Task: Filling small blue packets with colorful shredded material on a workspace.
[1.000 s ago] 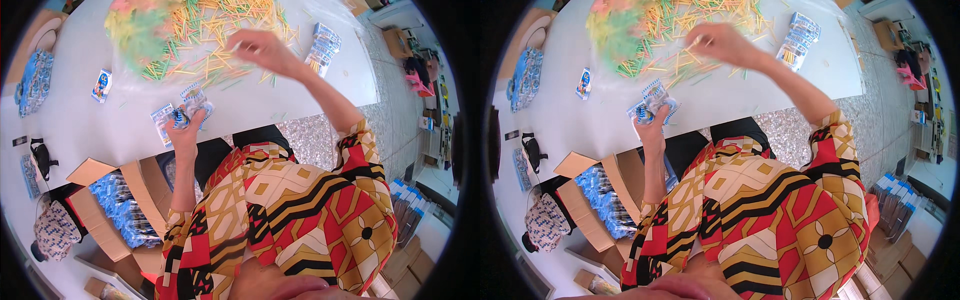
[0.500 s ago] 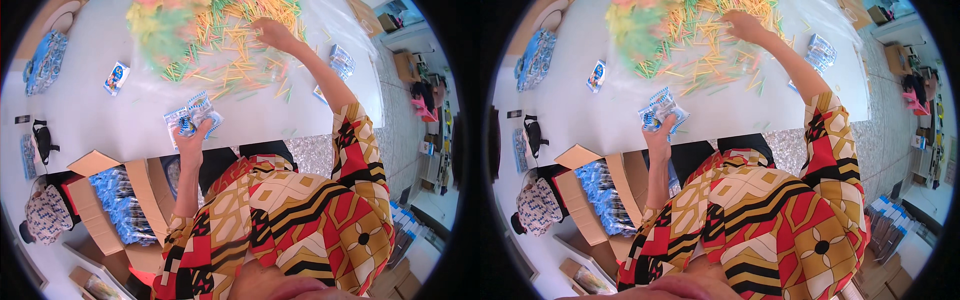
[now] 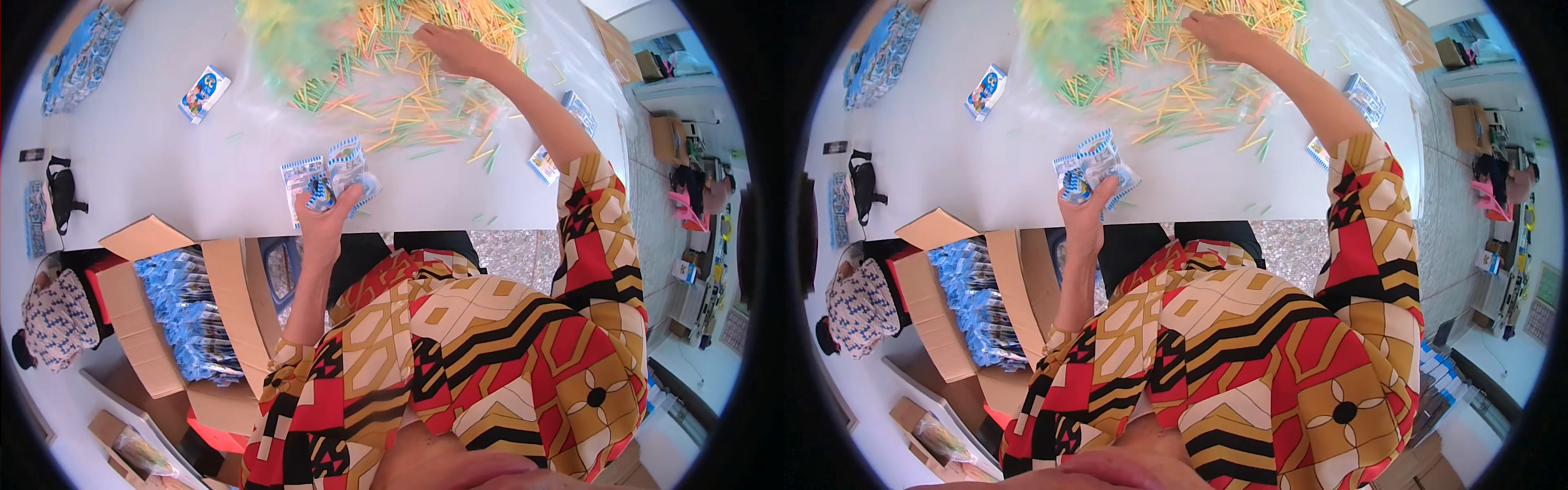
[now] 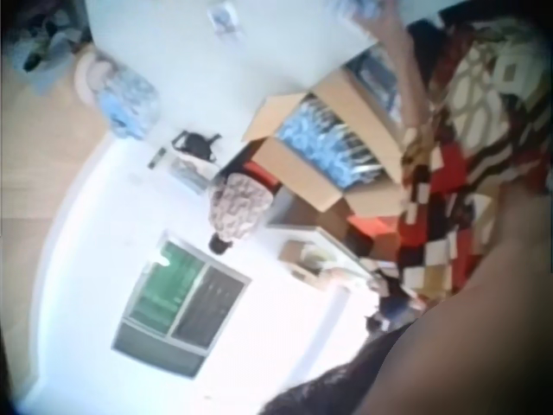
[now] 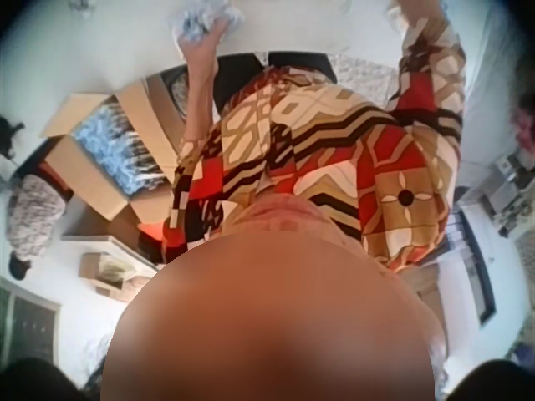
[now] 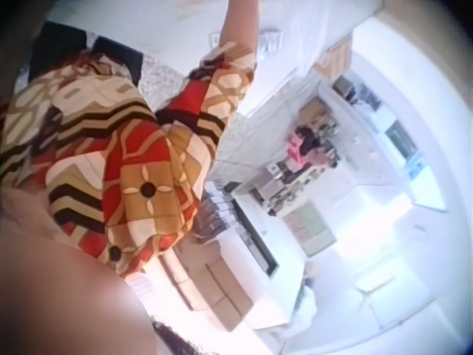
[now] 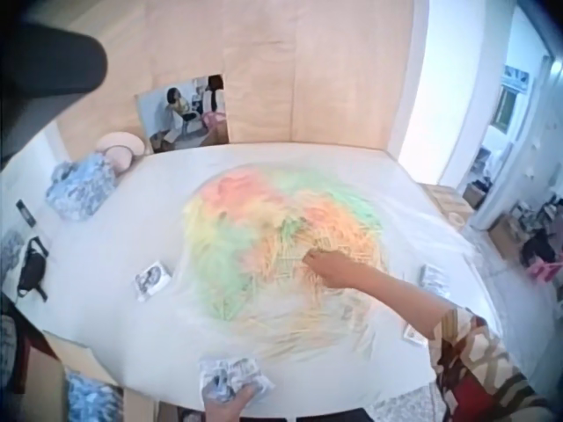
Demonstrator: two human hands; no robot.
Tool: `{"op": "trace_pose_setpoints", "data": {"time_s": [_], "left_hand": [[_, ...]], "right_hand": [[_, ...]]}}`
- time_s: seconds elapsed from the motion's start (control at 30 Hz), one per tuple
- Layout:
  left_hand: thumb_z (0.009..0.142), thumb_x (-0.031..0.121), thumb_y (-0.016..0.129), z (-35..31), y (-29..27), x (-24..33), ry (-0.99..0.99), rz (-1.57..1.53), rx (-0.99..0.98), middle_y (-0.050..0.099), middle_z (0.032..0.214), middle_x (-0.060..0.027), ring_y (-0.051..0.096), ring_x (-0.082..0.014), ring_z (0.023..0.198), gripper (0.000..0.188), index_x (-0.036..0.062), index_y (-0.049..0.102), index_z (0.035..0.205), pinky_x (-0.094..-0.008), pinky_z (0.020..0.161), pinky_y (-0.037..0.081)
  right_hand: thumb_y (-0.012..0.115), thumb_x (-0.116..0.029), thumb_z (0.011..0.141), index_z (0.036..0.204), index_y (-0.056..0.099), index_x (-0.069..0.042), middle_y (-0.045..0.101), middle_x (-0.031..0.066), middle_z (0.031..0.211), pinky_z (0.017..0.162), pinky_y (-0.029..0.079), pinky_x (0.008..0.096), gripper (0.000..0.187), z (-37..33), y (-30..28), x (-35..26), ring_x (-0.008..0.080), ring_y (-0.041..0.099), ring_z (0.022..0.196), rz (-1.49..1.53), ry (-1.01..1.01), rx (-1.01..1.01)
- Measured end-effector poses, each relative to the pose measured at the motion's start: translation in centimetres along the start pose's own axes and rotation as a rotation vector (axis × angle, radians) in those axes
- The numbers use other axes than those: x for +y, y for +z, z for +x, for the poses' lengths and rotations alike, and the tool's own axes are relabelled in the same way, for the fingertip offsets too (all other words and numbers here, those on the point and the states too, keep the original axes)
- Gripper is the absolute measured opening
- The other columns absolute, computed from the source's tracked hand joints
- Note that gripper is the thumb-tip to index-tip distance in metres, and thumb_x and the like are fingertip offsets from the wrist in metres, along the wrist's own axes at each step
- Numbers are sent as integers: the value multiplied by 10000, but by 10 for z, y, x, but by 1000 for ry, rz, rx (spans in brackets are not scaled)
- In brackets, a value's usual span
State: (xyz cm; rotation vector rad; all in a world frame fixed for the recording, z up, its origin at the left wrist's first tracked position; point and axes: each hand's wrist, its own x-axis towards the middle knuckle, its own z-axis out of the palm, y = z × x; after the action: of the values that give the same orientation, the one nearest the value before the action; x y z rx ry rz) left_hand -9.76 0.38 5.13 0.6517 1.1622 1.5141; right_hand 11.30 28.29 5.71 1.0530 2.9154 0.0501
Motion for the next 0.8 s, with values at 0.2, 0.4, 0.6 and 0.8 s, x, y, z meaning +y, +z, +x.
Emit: {"op": "trace_pose_setpoints", "data": {"time_s": [0.2, 0.4, 0.6, 0.8], "left_hand": [[720, 19, 714, 2, -7, -5, -27, 42, -20, 635, 911, -49, 604, -110, 807, 302, 6, 597, 999, -246, 749, 479], [716, 45, 731, 1, 4, -9, -19, 41, -19, 634, 876, -43, 601, -95, 776, 276, -8, 607, 956, -225, 716, 484], [732, 28, 708, 2, 8, -8, -22, 24, -31, 639, 883, -44, 605, -100, 781, 241, -10, 612, 950, -231, 726, 482], [736, 23, 699, 3, 10, -15, -26, 32, -45, 645, 872, -47, 602, -95, 762, 224, -16, 625, 943, -228, 714, 475]], "right_hand": [[597, 40, 689, 1123, 455, -89, 476, 48, 1184, 797, 491, 356, 474, -8, 12, 4, 248, 512, 1042, -78, -248, 90], [582, 5, 726, 1105, 456, -89, 481, 62, 1152, 759, 494, 342, 410, -1, 15, 10, 239, 527, 1004, -139, -314, 129], [542, -39, 767, 1020, 463, -76, 500, 81, 979, 690, 491, 348, 268, -2, 17, 14, 243, 558, 906, -190, -291, 88], [534, -25, 760, 931, 490, -53, 529, 84, 864, 658, 484, 375, 179, -21, 28, 7, 267, 581, 829, -125, -206, 113]]}}
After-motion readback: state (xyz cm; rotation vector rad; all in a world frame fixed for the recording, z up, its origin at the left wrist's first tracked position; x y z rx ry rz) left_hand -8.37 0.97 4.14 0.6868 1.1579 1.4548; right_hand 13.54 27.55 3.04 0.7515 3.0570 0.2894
